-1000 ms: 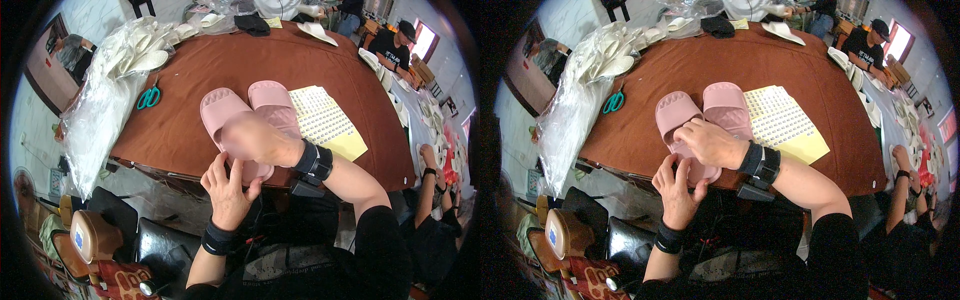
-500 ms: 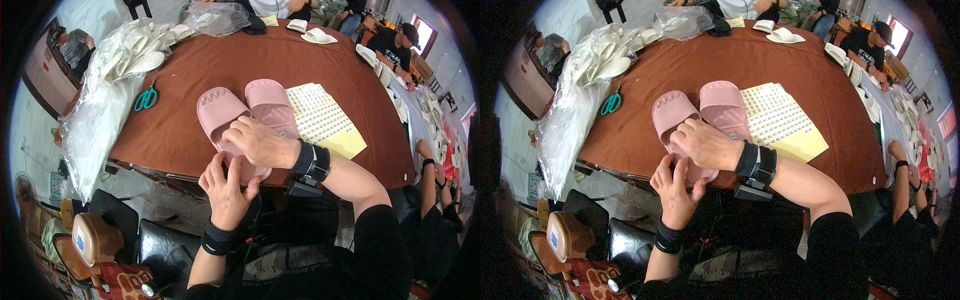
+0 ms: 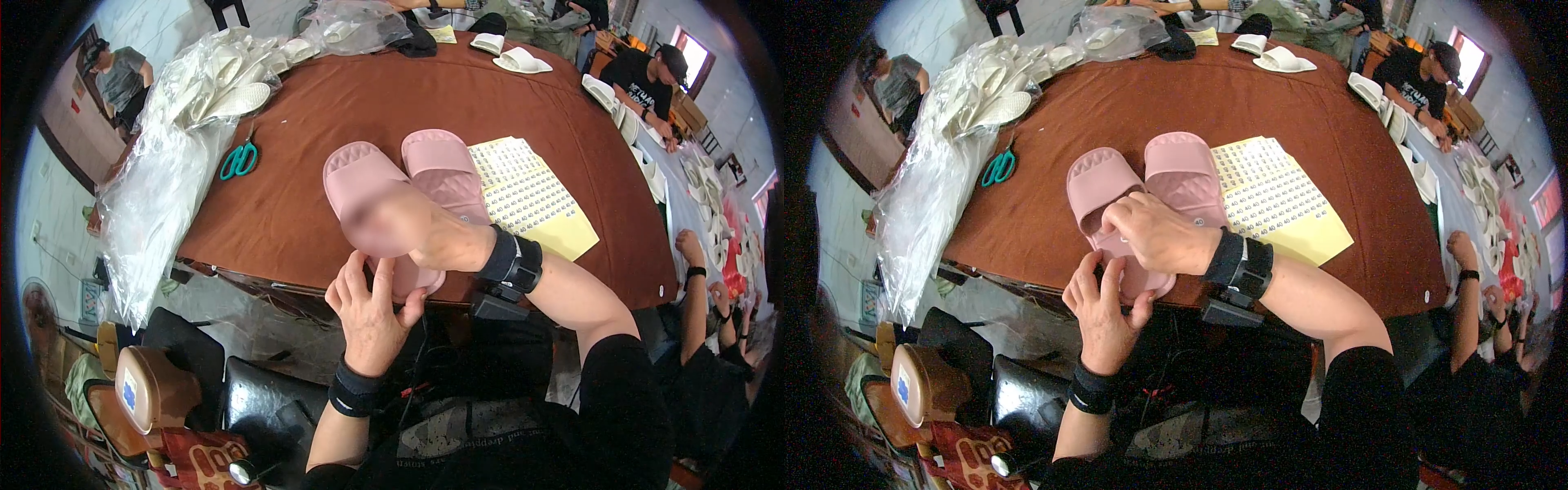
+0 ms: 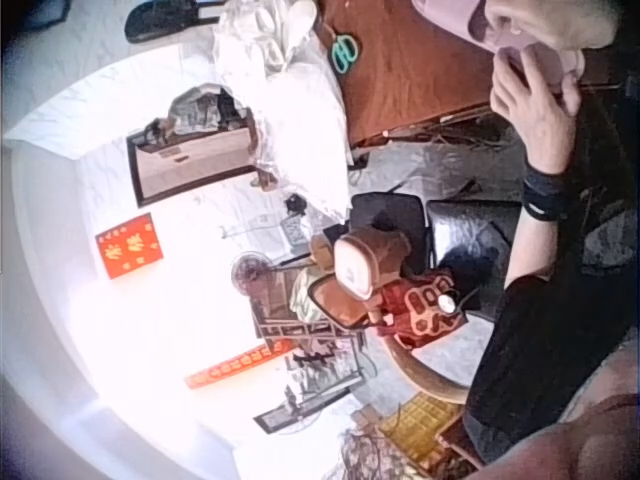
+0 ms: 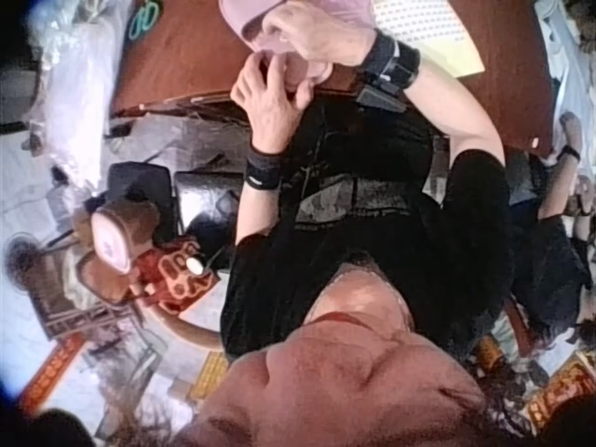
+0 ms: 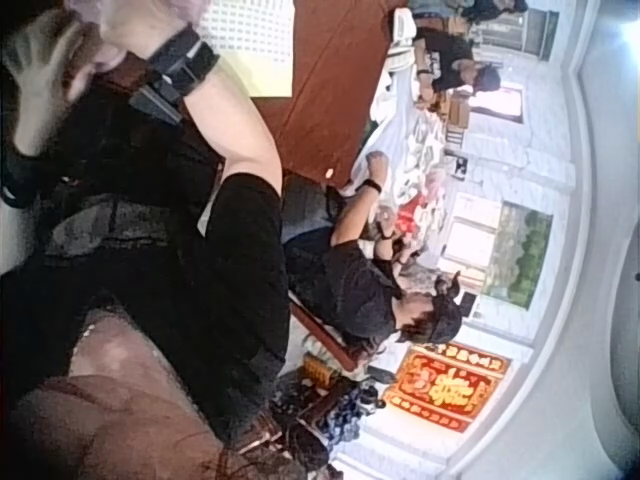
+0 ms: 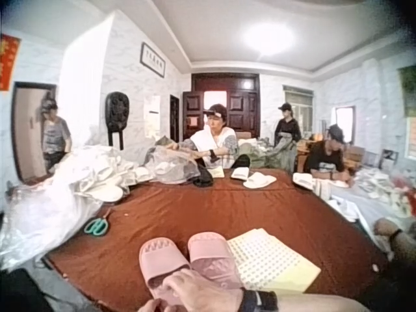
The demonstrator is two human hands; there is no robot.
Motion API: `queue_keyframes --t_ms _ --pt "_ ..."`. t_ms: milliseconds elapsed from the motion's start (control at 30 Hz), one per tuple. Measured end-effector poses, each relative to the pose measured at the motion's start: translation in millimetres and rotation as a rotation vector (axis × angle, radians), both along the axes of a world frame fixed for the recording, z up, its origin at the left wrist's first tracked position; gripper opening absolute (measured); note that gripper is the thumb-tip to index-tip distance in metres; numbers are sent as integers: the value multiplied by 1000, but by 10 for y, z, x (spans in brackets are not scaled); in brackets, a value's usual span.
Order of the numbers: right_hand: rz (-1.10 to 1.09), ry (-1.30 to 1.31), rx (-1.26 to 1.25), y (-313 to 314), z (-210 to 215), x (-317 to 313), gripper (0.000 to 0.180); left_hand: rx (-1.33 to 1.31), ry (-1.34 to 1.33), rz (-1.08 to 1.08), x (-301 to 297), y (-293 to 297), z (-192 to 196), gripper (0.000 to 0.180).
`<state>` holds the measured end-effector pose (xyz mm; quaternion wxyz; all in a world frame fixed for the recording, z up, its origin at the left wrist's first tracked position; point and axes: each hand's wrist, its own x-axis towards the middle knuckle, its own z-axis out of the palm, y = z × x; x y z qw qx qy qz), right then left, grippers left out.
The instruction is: Applying size labels or stickers to white and pink slippers and organizing them into plastic bags in a manufacturing setting.
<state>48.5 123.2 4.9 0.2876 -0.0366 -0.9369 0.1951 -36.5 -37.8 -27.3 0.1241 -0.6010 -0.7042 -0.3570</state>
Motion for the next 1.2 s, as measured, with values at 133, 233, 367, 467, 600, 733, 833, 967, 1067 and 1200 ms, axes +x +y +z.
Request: queue_keyframes --t_ms 133,233,367,467,600,733,833,967,1067,1200 --pt "-46 -20 -161 -25 96 30 16 -4 -2 -3 -3 -9 5 54" --pt "-52 -33 -186 -40 147 49 14 -7 -7 0 -8 -8 -7 54" --pt "-33 -88 -137 -35 151 53 14 -9 -15 -2 -5 -12 -5 54" --pt "-23 -67 -45 -31 125 37 16 -10 -12 3 0 -14 5 55" --pt "-30 -48 85 -43 82 20 20 -12 -5 0 11 -4 13 55" --pt "-15 -50 63 -36 78 8 21 -6 1 6 5 -4 1 55" --pt "-8 -52 3 -32 73 11 21 -7 5 7 4 -11 -7 55" --pt "-3 -38 5 -23 59 20 19 -11 0 5 4 -7 0 55" --pt "1 -25 8 -22 33 13 18 -20 2 5 -7 -13 -1 56" --pt "-3 -15 -10 -21 33 20 17 -14 -12 -4 -13 -12 0 57"
